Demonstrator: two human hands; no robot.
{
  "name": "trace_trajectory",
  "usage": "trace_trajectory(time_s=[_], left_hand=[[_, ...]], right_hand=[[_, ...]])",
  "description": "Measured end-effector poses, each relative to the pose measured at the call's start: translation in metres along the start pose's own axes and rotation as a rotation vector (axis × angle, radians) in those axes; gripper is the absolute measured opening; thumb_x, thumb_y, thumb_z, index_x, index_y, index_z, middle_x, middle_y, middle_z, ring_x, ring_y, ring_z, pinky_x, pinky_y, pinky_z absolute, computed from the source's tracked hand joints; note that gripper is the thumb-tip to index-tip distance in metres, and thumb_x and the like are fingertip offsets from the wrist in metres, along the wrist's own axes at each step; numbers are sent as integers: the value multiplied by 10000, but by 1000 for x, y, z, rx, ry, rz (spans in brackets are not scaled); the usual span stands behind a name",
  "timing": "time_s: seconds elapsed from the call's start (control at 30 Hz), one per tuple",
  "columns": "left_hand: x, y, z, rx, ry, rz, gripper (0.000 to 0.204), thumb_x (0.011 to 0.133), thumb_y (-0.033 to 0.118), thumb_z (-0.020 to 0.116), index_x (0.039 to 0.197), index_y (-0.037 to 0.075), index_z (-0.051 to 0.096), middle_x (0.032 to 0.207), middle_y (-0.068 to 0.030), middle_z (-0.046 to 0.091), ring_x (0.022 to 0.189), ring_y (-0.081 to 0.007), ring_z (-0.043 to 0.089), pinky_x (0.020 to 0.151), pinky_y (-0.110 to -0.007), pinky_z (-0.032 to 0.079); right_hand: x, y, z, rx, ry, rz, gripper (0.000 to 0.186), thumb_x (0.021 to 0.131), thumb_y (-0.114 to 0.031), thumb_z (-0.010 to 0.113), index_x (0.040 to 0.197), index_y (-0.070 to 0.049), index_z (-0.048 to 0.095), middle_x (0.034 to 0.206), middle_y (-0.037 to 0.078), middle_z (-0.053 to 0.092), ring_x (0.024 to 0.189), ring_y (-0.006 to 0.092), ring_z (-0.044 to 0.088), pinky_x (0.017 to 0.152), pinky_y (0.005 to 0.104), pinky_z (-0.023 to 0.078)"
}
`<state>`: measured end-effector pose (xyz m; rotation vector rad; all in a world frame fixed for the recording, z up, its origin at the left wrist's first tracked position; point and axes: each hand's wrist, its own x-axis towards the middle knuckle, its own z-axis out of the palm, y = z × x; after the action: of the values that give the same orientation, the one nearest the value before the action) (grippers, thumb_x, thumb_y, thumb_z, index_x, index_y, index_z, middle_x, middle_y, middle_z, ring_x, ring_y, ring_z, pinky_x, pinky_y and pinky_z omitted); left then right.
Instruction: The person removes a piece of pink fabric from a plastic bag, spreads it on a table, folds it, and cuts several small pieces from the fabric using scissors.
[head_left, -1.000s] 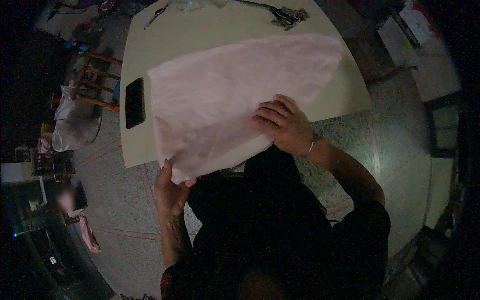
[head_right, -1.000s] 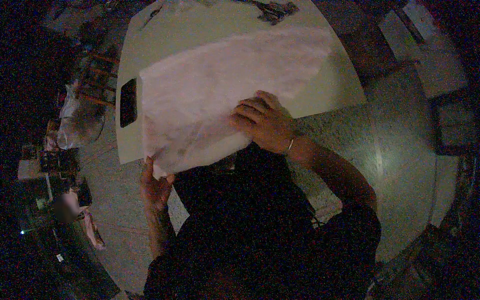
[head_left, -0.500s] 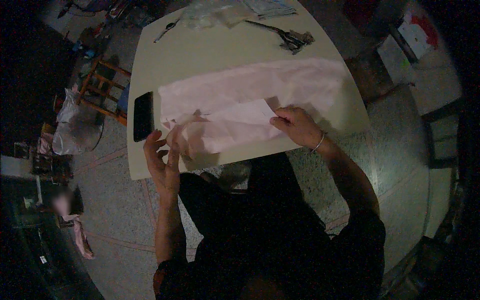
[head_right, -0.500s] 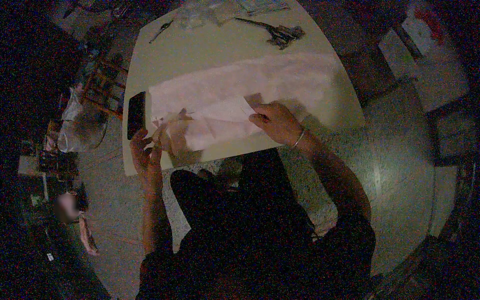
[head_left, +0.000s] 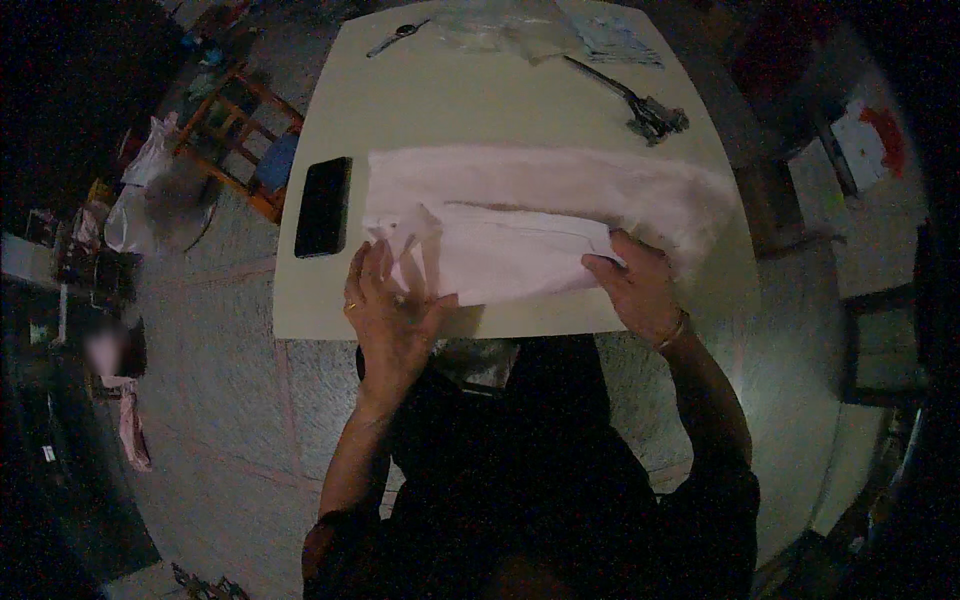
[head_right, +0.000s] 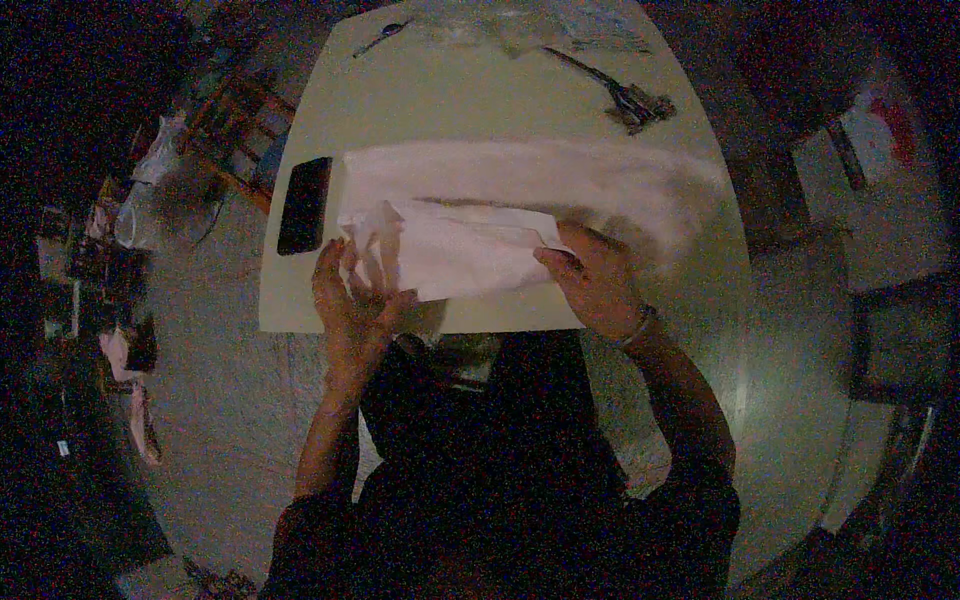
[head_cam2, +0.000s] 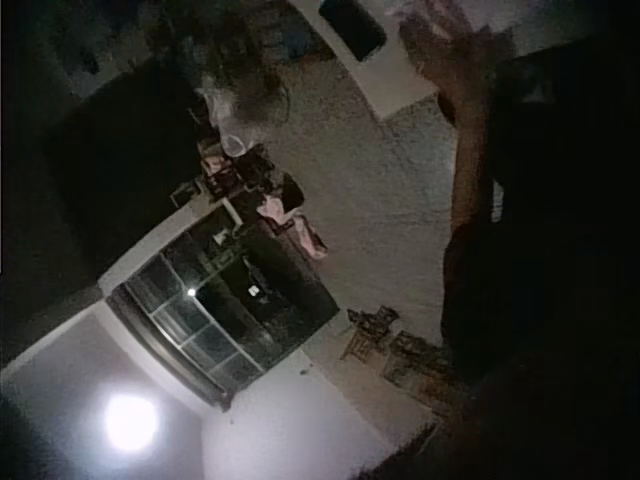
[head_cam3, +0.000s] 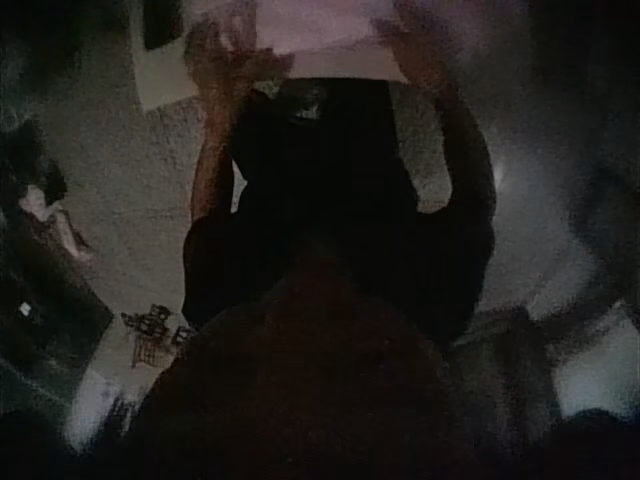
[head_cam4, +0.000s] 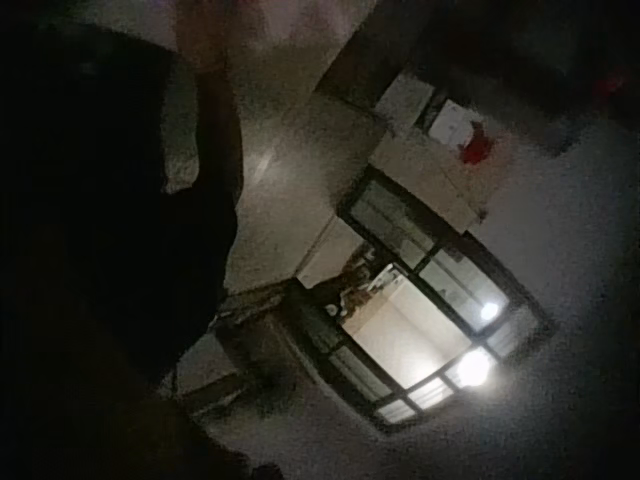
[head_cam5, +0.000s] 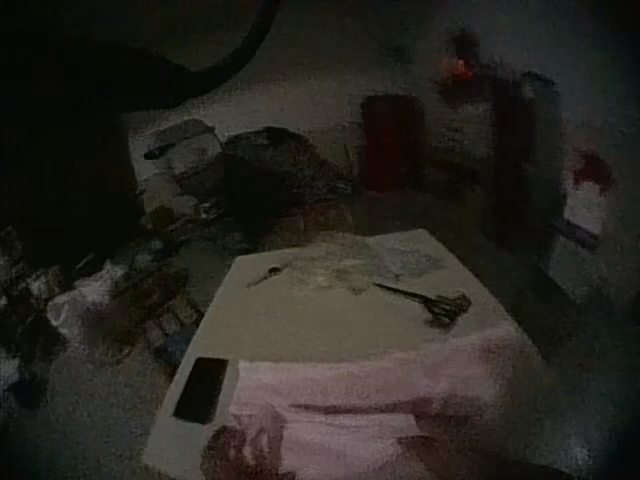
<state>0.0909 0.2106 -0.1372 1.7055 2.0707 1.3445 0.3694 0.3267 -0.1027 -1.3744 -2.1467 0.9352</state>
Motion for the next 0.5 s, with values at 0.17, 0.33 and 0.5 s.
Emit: trace_trajectory(time_s=[0.17,0.33,0.5], left_hand=[[11,15,10,-40,-26,-44,624,763,105,727,1280,-44,411,1258,-211,461,1229,-324,438,1019,-433,388],[22,14,55,42,14,44,422,799,76,674,1173,-18,505,1207,-187,513,1140,-299,500,963,-393,429],[40,20,84,-331,118,-52,343,801,-55,574,1133,16,526,1137,-171,548,1046,-377,549,829,-443,495]], right_hand=[[-7,-15,-36,-81,205,-301,179,848,-89,613,1013,-21,624,913,154,648,810,275,648,734,342,524],[9,23,-73,-68,343,-454,225,767,50,567,970,-27,625,923,143,652,822,275,646,749,337,522],[32,44,-95,-139,485,-631,245,731,89,600,951,-18,605,950,145,639,867,251,635,761,333,518]])
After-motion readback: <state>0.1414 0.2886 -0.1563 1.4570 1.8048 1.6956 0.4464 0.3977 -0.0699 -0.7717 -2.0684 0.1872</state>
